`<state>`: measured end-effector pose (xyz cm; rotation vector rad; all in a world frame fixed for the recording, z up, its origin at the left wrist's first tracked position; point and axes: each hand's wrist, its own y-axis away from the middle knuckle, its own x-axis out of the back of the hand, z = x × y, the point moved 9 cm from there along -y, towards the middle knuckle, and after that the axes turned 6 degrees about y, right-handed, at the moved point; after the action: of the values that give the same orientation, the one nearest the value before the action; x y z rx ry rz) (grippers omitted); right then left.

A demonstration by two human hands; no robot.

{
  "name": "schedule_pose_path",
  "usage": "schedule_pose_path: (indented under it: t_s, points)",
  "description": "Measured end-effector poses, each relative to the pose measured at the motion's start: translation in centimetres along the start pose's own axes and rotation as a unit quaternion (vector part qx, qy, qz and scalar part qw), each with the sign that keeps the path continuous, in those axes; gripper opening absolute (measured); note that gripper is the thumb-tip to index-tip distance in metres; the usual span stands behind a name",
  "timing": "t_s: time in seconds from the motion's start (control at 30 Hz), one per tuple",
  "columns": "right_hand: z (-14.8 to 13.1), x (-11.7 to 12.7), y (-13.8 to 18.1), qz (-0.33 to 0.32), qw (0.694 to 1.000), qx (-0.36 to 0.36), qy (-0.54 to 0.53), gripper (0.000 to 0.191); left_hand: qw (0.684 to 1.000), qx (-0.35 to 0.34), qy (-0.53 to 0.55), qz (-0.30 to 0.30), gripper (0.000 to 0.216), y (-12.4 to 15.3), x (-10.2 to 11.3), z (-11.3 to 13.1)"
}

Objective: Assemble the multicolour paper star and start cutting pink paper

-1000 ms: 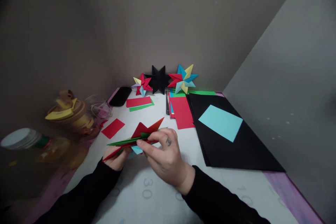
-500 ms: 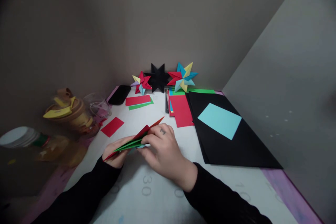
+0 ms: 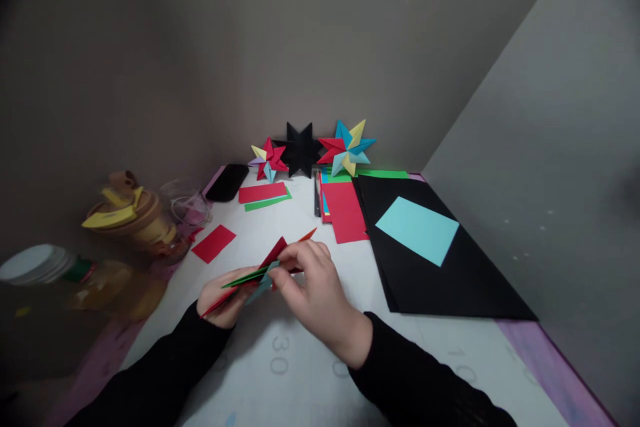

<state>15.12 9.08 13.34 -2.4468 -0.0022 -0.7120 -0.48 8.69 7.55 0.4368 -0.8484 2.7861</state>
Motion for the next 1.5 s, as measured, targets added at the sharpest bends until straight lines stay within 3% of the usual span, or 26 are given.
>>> schedule_pose_path:
  t_s: [0.17, 0.43, 0.6, 0.83, 1.07, 1.17, 1.33, 1.5]
  points:
    - [-1.3, 0.5, 0.3, 0.043, 0.994, 0.092, 0.03, 0.01, 1.0, 0.009, -0.023, -0.016, 0.028, 0.1, -0.2, -0.5]
    - [-3.1, 0.0, 1.1, 0.053, 0.97, 0.194, 0.139, 0.025, 0.997, 0.008, -0.074, 0.024, 0.02, 0.0, 0.8, -0.4]
    - [-3.2, 0.0, 1.8, 0.102, 0.956, 0.195, 0.196, 0.02, 0.997, 0.017, -0.075, -0.011, 0.023, 0.2, -0.6, 0.1]
    - [-3.6, 0.5, 2.3, 0.122, 0.955, 0.206, 0.175, 0.019, 0.997, 0.027, 0.027, 0.063, 0.025, 0.4, -0.3, 0.9]
    - [-4.3, 0.7, 2.4, 0.105, 0.951, 0.233, 0.172, 0.02, 0.993, 0.036, 0.039, 0.103, 0.023, 0.8, 0.1, 0.7]
    - [-4.6, 0.6, 2.2, 0.086, 0.955, 0.23, 0.168, 0.016, 0.996, 0.025, 0.012, 0.084, 0.023, 0.9, 0.4, 0.1]
    - [-4.7, 0.7, 1.5, 0.054, 0.966, 0.197, 0.16, 0.013, 0.997, -0.067, -0.043, 0.004, 0.033, 0.8, -0.2, 0.8]
    - [-4.2, 0.1, 1.1, 0.023, 0.971, 0.173, 0.163, 0.011, 0.996, -0.068, -0.05, -0.004, 0.03, 0.6, -0.4, 1.2]
